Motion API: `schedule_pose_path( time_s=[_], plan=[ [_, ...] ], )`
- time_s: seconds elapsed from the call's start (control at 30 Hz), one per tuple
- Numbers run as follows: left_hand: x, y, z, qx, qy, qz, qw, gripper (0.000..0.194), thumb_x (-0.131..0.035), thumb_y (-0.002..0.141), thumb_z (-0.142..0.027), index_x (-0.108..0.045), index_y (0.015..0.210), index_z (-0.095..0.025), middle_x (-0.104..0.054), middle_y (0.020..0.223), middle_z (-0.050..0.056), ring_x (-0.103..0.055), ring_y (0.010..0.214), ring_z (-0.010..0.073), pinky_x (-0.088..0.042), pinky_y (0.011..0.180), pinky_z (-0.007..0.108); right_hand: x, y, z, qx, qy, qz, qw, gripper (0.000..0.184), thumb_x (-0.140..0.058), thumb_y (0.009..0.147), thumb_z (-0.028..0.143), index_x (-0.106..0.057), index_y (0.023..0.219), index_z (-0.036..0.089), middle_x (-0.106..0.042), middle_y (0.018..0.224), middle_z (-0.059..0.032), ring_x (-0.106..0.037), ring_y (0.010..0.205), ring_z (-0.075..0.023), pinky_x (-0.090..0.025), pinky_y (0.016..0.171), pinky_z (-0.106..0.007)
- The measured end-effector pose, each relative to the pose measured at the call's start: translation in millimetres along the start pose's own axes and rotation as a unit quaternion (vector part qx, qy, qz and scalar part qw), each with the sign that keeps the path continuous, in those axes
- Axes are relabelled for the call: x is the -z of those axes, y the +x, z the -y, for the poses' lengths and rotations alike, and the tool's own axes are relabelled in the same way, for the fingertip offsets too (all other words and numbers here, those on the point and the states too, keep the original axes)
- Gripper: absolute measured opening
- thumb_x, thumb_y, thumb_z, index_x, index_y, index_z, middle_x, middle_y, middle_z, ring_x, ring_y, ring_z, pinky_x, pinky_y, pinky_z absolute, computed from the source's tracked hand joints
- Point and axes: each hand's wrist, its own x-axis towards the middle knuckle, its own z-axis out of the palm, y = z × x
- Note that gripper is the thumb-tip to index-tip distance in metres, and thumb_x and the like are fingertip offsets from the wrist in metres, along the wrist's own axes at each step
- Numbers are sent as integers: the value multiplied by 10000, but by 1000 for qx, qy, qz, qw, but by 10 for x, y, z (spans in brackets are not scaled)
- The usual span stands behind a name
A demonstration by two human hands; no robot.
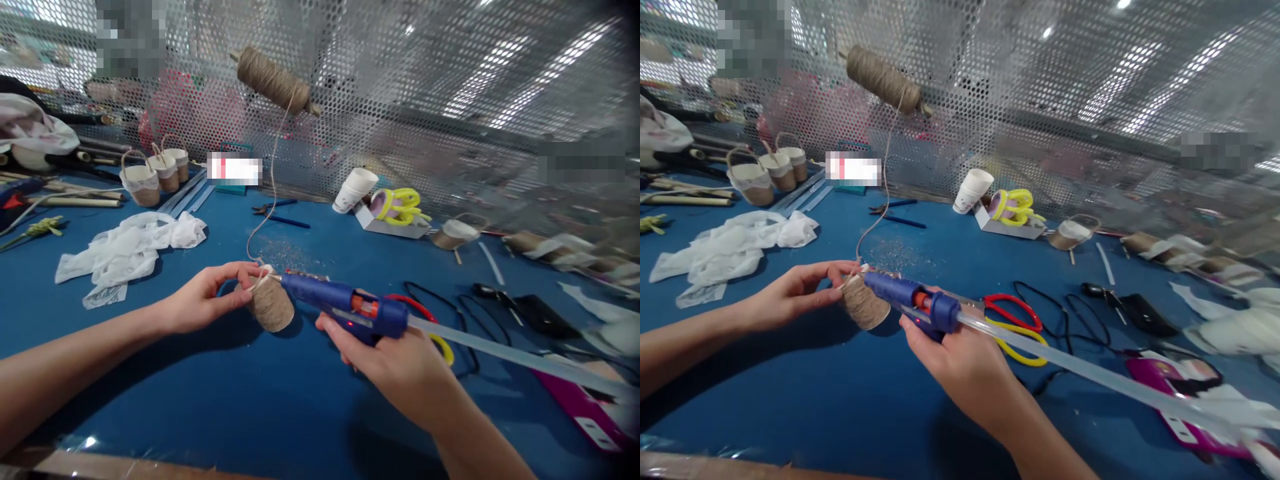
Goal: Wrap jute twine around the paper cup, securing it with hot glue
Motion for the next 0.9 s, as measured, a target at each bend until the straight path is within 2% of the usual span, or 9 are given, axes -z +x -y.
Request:
schedule_pose_path(
  time_s=[0.07,0.17,0.23,0.33,0.4,0.5,0.63,0.8,0.9],
  plan=[
    [-9,4,-7,3,-6,-5,1000,95,-497,854,-217,-499,778,-160,-540,1246,109,-399,1245,230,-268,1041,422,7,-20,-8,80,-72,-2,994,288,-421,831,189,-703,834,247,-624,561,-34,-574,482,-177,-483,559,-348],
    [-26,1,-18,7,-3,-13,1000,98,-495,852,-209,-498,768,-159,-539,1242,110,-412,1231,224,-268,1042,421,33,-13,39,163,-183,-14,969,392,-351,819,79,-699,862,254,-623,553,-38,-617,578,-208,-490,633,-370],
    [-34,-4,-21,13,5,-20,1000,101,-497,850,-211,-501,764,-159,-533,1244,107,-413,1229,226,-268,1043,423,38,2,94,148,-187,-7,971,373,-354,824,92,-690,827,256,-644,604,-41,-623,604,-203,-495,616,-342],
    [-40,-10,-20,15,13,-23,1000,101,-497,849,-219,-504,764,-165,-536,1235,99,-404,1236,228,-265,1045,428,24,13,163,36,-115,7,993,260,-418,839,194,-654,750,261,-632,592,-17,-580,507,-165,-484,508,-283],
    [-41,-10,-22,12,15,-21,1000,99,-495,850,-220,-504,767,-168,-543,1224,96,-396,1243,224,-258,1051,425,10,5,188,-25,-74,12,997,188,-461,829,227,-629,753,261,-610,560,1,-556,467,-155,-472,467,-269],
    [-43,-9,-29,12,16,-24,1000,106,-498,849,-223,-497,759,-167,-540,1224,98,-399,1240,222,-260,1051,420,-4,-12,202,-50,-54,21,997,114,-498,810,234,-605,780,258,-619,594,7,-574,505,-157,-470,472,-260],
    [-44,-12,-37,12,13,-23,1000,124,-498,851,-228,-483,746,-164,-541,1221,105,-400,1239,227,-264,1047,418,4,-15,181,-30,-92,26,995,145,-477,821,229,-614,781,253,-638,635,-7,-601,560,-166,-482,523,-267],
    [-38,-2,-30,4,6,-10,1000,109,-488,859,-207,-475,759,-165,-526,1250,109,-392,1249,220,-268,1048,412,42,-8,98,96,-175,-1,980,345,-352,820,149,-683,791,241,-665,679,-75,-634,689,-241,-489,630,-365],
    [-30,3,-35,5,5,-7,1000,119,-488,859,-211,-474,749,-168,-518,1263,103,-389,1252,222,-261,1054,421,38,-28,90,111,-170,14,979,320,-387,807,152,-692,810,248,-672,695,-68,-635,706,-247,-494,622,-359]
  ],
)
